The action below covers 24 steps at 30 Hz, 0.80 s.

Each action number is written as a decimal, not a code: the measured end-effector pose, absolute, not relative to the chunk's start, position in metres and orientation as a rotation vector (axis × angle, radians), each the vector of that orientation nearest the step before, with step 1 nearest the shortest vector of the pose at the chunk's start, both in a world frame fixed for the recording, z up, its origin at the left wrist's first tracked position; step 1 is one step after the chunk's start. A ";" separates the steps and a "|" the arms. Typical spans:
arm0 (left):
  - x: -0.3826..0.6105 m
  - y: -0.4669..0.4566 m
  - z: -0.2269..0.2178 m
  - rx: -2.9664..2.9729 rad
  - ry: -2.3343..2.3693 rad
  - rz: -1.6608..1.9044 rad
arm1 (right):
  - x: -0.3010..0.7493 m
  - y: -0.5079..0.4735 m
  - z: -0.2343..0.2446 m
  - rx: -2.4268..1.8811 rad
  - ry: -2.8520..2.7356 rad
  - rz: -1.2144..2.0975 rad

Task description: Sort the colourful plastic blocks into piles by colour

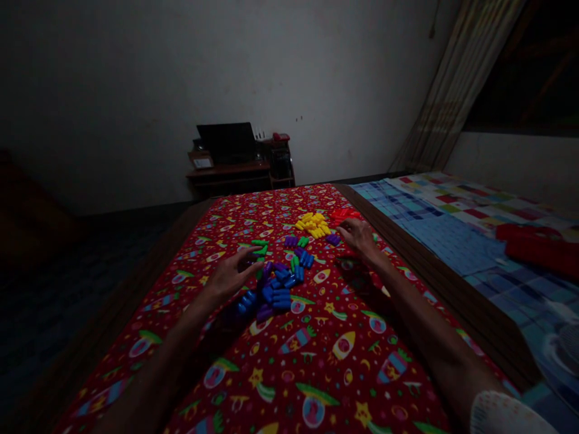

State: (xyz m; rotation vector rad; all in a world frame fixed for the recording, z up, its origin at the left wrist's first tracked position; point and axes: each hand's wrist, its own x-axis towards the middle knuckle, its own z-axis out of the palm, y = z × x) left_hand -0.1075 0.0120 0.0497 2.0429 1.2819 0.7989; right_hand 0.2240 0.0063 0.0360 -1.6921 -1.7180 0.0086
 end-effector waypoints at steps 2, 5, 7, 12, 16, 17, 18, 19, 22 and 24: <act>-0.093 0.003 0.047 1.877 1.189 0.821 | 0.188 -0.003 0.043 -1.343 -1.869 0.284; -0.074 -0.008 0.038 1.702 1.092 0.798 | 0.139 -0.024 0.043 -0.826 -2.179 0.484; -0.067 -0.013 0.031 1.663 1.057 0.782 | 0.121 -0.034 0.039 -0.669 -2.293 0.485; -0.066 -0.012 0.019 1.664 0.966 0.756 | 0.143 -0.019 0.035 -0.932 -2.200 0.426; -0.073 -0.006 0.018 1.908 1.013 0.783 | 0.206 0.012 0.039 -1.406 -1.714 0.216; -0.073 -0.003 0.017 2.001 1.052 0.773 | 0.223 0.016 0.038 -1.514 -1.598 0.156; -0.071 -0.001 0.017 2.092 1.088 0.757 | 0.240 0.019 0.037 -1.611 -1.499 0.095; -0.068 0.003 0.016 2.176 1.118 0.743 | 0.255 0.021 0.035 -1.693 -1.424 0.048; -0.051 0.017 0.010 2.400 1.153 0.698 | 0.285 0.016 0.026 -1.927 -1.327 0.025; -0.037 0.028 0.005 2.508 1.167 0.647 | 0.293 0.012 0.020 -2.058 -1.322 0.076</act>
